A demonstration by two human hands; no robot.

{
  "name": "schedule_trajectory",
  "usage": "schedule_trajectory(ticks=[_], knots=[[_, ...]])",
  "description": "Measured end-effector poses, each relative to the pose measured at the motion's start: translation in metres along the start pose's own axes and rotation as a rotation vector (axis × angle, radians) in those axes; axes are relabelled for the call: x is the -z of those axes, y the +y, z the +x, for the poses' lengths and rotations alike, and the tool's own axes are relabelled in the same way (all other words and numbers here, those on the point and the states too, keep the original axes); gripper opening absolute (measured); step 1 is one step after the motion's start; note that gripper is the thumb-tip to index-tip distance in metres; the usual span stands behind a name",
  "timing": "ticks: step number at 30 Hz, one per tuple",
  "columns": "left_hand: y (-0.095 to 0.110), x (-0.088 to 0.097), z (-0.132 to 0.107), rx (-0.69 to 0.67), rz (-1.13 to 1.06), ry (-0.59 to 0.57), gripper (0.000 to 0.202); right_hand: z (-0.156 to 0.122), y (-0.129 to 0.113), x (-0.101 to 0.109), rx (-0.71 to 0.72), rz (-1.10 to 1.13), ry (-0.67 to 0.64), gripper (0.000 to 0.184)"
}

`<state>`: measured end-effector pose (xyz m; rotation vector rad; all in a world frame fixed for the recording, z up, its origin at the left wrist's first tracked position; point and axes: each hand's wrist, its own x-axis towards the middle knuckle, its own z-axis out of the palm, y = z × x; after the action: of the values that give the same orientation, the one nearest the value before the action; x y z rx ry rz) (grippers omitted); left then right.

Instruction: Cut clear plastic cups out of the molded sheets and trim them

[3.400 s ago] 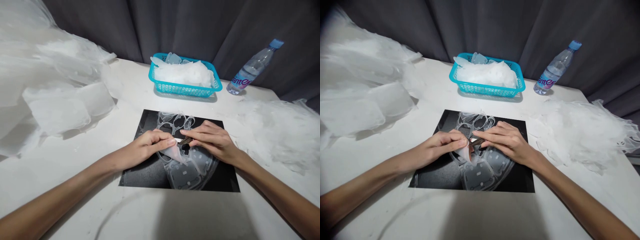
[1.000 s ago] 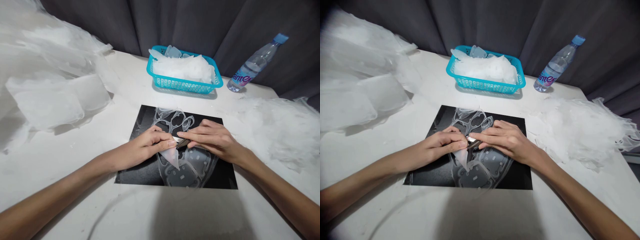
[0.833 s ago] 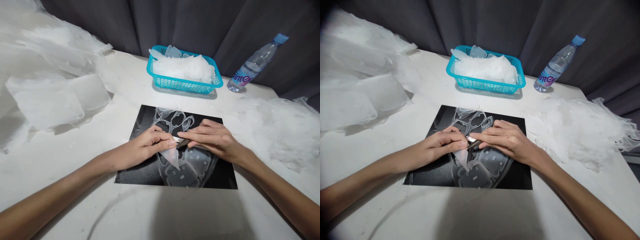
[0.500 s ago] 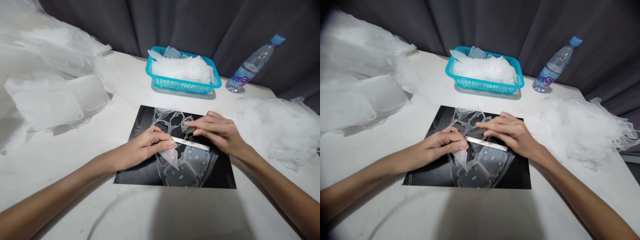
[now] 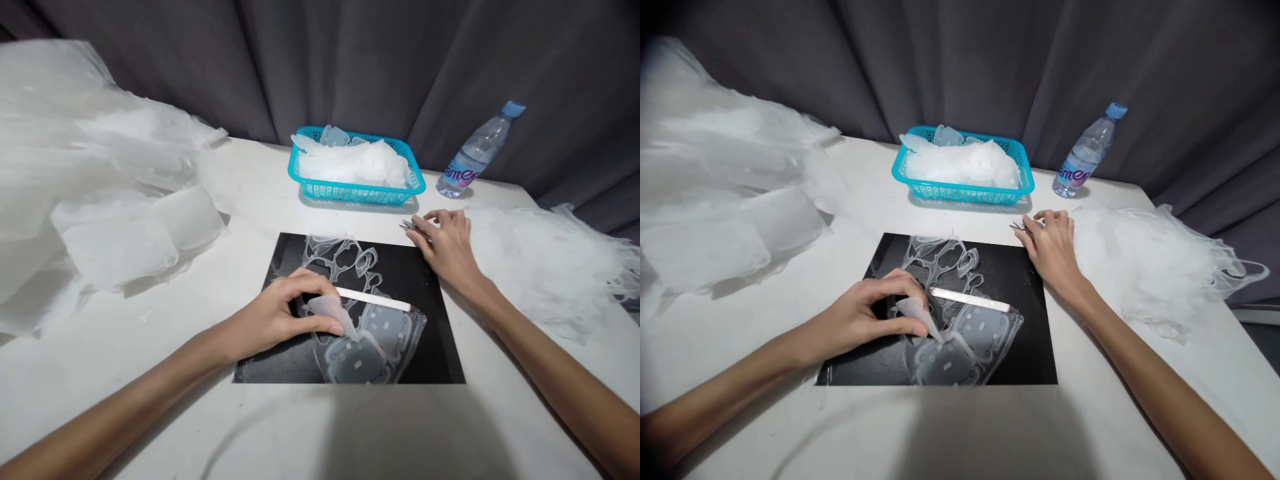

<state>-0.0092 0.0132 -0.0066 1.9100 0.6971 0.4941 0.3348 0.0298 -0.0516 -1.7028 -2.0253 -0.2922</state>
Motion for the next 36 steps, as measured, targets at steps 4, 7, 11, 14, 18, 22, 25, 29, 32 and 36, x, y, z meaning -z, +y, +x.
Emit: schedule_trajectory(ticks=[4, 7, 11, 14, 18, 22, 25, 29, 32, 36], knots=[[0.008, 0.008, -0.007, -0.227, 0.16, 0.021, 0.008, 0.003, -0.034, 0.023, 0.083, 0.329, -0.026, 0.031], [0.013, 0.012, -0.014, -0.346, 0.316, 0.078, 0.011, 0.0, -0.075, 0.049, 0.039, 0.71, -0.294, 0.024], [0.01, 0.008, -0.022, -0.469, 0.572, 0.23, 0.019, -0.014, -0.115, 0.064, -0.04, 0.964, -0.598, 0.035], [0.006, 0.002, -0.025, -0.566, 0.767, 0.228, 0.019, -0.023, -0.125, 0.054, -0.07, 1.053, -0.578, 0.028], [0.003, 0.002, -0.027, -0.548, 0.879, 0.246, 0.02, -0.029, -0.127, 0.035, -0.097, 1.042, -0.432, 0.013], [0.001, 0.004, -0.028, -0.573, 0.961, 0.317, 0.023, -0.027, -0.132, 0.028, -0.134, 1.073, -0.405, 0.022], [0.002, 0.0, -0.027, -0.534, 0.967, 0.354, 0.023, -0.024, -0.136, 0.025, -0.195, 1.142, -0.407, 0.019], [0.01, -0.009, -0.023, -0.093, 0.766, 0.555, 0.029, -0.025, -0.14, 0.019, -0.294, 1.158, -0.228, 0.018], [0.015, -0.011, -0.019, 0.245, 0.411, 0.463, 0.052, -0.029, -0.143, 0.017, -0.286, 1.167, -0.103, 0.02], [0.011, -0.012, -0.009, 0.384, -0.235, 0.25, 0.057, -0.035, -0.146, 0.017, -0.198, 1.155, -0.06, 0.021]])
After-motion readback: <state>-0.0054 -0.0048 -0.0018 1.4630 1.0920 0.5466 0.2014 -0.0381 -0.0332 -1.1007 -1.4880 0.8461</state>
